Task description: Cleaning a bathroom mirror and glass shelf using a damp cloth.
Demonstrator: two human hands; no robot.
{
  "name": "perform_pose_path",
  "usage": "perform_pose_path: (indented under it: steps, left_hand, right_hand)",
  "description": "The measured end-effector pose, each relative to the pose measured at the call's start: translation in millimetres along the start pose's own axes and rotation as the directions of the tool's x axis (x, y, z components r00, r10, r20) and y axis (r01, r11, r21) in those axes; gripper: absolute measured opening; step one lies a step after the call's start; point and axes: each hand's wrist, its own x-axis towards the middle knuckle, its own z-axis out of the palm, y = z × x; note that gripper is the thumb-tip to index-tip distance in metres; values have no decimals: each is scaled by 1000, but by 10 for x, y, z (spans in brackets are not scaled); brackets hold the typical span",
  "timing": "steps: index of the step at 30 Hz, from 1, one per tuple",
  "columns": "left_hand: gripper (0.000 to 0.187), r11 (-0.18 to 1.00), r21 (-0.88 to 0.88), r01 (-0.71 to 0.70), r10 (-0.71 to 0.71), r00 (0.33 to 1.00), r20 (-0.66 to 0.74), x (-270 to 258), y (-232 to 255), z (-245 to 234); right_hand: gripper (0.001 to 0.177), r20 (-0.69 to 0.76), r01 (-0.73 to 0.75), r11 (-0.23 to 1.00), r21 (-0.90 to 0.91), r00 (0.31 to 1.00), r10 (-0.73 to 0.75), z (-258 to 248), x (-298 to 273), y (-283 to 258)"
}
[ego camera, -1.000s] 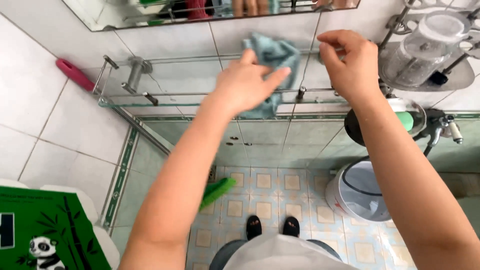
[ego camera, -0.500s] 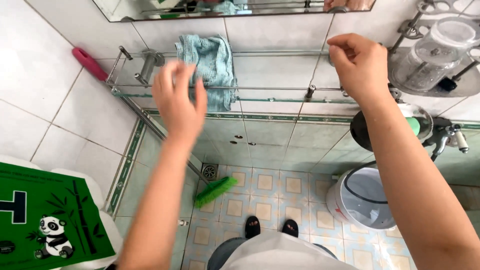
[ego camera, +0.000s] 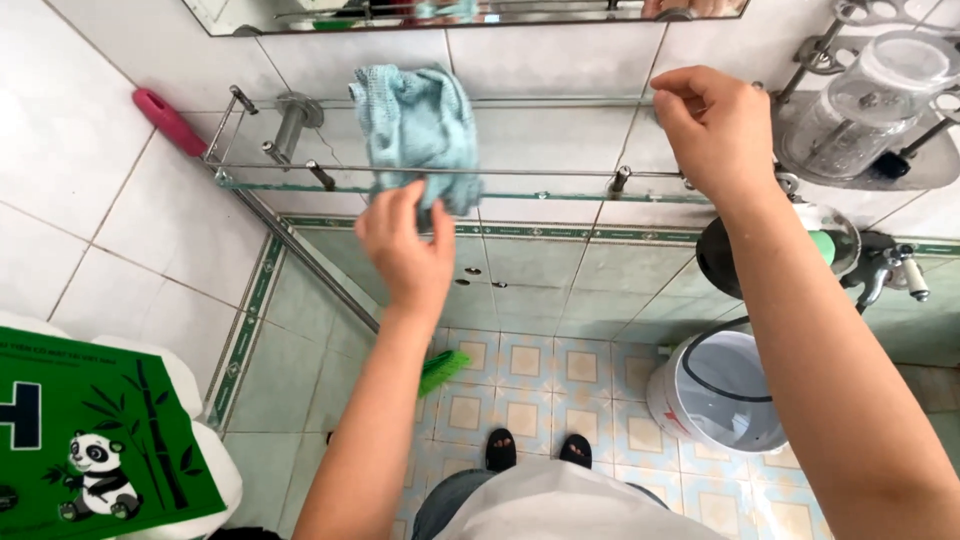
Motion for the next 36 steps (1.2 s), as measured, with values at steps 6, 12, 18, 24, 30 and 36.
perform_pose_path:
  steps: [6, 12, 18, 24, 30, 36]
  left_hand:
    - [26, 994, -76, -83, 91, 989, 114, 45, 650, 139]
    - [25, 984, -88, -153, 162, 981, 102, 55, 770, 128]
    - [22, 991, 66, -113, 109, 992, 65, 118, 163, -165]
    - [17, 972, 230, 47, -42, 999, -27, 160, -583, -343]
    - [17, 977, 213, 31, -21, 999, -46, 338, -304, -575]
    - [31, 947, 295, -127, 39, 957, 288, 949, -382, -525]
  right_hand:
    - [18, 8, 37, 999, -15, 999, -37, 5, 3, 58]
    - [21, 43, -8, 1000, -18, 999, 9, -4, 21, 97]
    - [25, 55, 108, 989, -101, 993, -103, -27, 45, 142]
    - [29, 126, 46, 984, -170, 992, -25, -41, 26, 9]
    - [30, 138, 19, 981, -193, 990, 8, -39, 12, -12]
    - [30, 136, 2, 975, -220, 990, 28, -46, 6, -63]
